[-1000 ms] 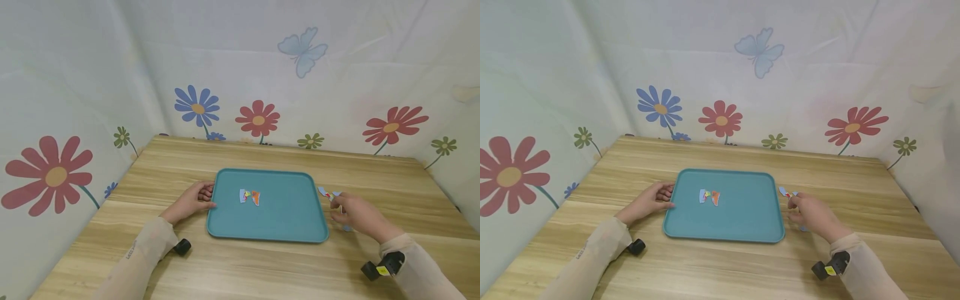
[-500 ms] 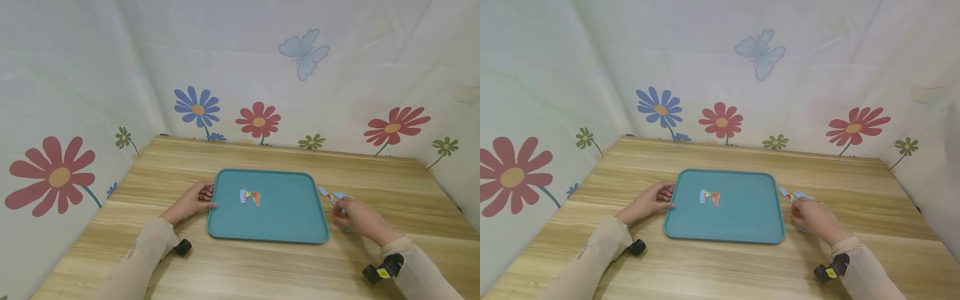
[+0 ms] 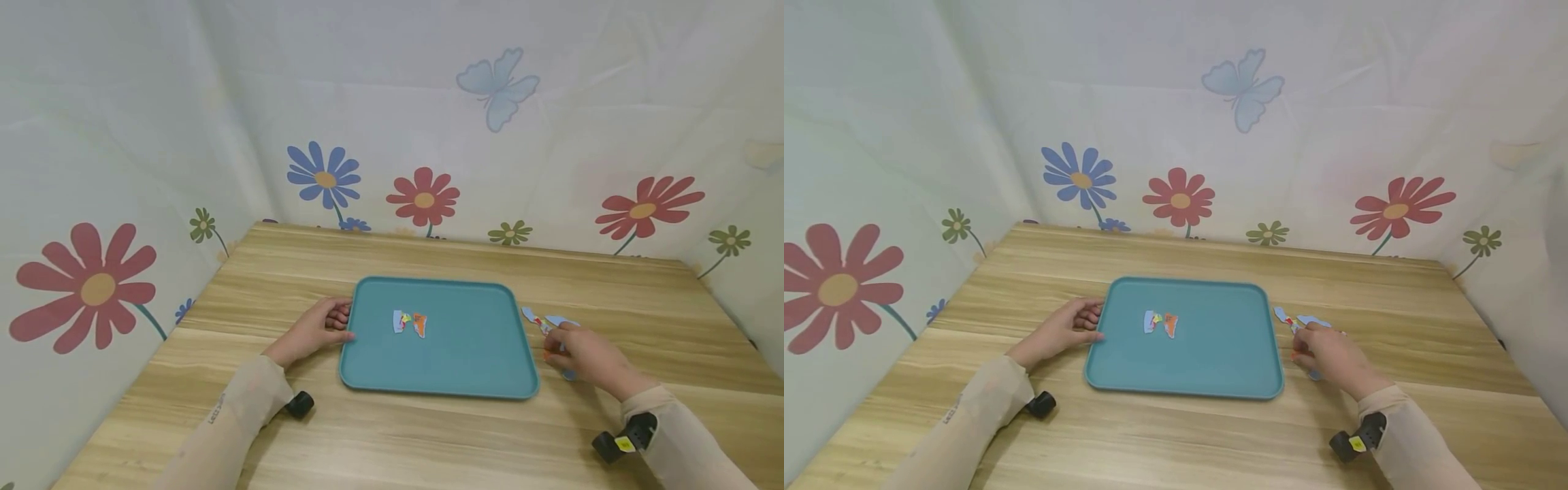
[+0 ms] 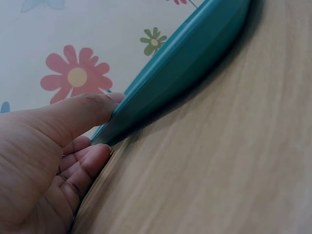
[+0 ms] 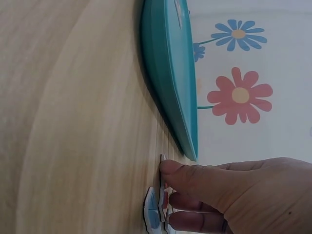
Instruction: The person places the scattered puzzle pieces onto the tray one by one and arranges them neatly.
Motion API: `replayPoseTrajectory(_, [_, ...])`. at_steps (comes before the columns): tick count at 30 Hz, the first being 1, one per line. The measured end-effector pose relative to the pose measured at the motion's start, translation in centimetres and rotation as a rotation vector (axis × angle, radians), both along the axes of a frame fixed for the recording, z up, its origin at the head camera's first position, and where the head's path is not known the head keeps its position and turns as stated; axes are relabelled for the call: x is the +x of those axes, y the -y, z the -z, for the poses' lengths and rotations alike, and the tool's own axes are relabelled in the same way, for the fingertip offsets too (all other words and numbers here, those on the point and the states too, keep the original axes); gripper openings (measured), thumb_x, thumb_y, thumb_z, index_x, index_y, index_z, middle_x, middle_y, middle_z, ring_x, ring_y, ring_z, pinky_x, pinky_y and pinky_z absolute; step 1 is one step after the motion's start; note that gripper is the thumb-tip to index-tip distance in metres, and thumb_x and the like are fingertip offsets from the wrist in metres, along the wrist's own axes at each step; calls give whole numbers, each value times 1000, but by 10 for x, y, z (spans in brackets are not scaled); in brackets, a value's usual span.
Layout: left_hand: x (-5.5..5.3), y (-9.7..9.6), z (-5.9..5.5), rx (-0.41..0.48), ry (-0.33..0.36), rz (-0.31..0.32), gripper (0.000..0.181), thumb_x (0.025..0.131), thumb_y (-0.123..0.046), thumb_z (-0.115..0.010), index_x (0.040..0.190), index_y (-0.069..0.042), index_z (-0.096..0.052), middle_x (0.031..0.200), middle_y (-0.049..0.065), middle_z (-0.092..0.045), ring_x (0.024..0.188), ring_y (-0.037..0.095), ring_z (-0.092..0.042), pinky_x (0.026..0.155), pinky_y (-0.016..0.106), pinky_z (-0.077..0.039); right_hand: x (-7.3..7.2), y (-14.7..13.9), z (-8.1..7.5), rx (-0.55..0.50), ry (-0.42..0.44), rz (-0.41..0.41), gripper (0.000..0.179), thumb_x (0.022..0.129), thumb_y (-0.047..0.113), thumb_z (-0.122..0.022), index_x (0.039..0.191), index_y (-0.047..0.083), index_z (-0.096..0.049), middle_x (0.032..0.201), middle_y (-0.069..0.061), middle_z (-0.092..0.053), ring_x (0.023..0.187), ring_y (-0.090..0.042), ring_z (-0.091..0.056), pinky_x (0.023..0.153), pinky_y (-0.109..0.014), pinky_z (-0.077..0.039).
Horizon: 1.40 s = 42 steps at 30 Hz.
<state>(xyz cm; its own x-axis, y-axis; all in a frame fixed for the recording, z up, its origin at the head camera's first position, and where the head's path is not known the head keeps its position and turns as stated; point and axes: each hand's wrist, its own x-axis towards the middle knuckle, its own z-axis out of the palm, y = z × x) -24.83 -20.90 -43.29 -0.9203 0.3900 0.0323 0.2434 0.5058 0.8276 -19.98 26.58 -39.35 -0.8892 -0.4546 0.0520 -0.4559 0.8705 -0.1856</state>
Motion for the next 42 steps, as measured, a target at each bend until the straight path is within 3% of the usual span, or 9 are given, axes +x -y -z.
replayPoseTrajectory(9, [-2, 4, 5, 16, -3, 7, 72, 82, -17, -77, 141, 3, -40, 120, 16, -55, 103, 22, -54, 89, 29, -50, -1, -2, 5, 30, -43, -7, 13, 82, 21, -75, 81, 16, -63, 79, 6, -57, 68, -3, -49, 57, -22, -44])
replayPoseTrajectory(17, [-1, 3, 3, 20, -8, 9, 71, 84, -14, -75, 141, 5, -40, 120, 19, -54, 103, 24, -55, 89, 31, -50, -2, -6, 10, 58, -115, -15, 16, 82, 20, -74, 79, 17, -59, 77, 6, -54, 64, -3, -43, 53, -22, -39])
replayPoseTrajectory(24, [-5, 4, 8, 17, -2, -6, 72, 81, -16, -78, 141, 0, -42, 120, 14, -55, 101, 19, -54, 86, 22, -49, -1, -5, 10, 78, -108, 3, 15, 82, 19, -73, 80, 16, -58, 77, 6, -54, 63, -4, -41, 52, -21, -37])
replayPoseTrajectory(37, [-3, 5, 6, 17, -22, 14, 71, 84, -15, -75, 141, 5, -39, 120, 19, -55, 103, 24, -55, 88, 33, -50, 1, -4, 8, 86, -122, -25, 16, 79, 16, -76, 80, 18, -60, 78, 8, -54, 61, -4, -41, 51, -21, -36])
replayPoseTrajectory(42, [-2, 5, 6, 15, -22, 14, 71, 83, -15, -76, 141, 4, -40, 119, 18, -55, 103, 23, -54, 88, 30, -50, 1, -4, 8, 87, -110, -21, 16, 80, 16, -75, 79, 17, -59, 77, 7, -53, 61, -4, -41, 51, -20, -35])
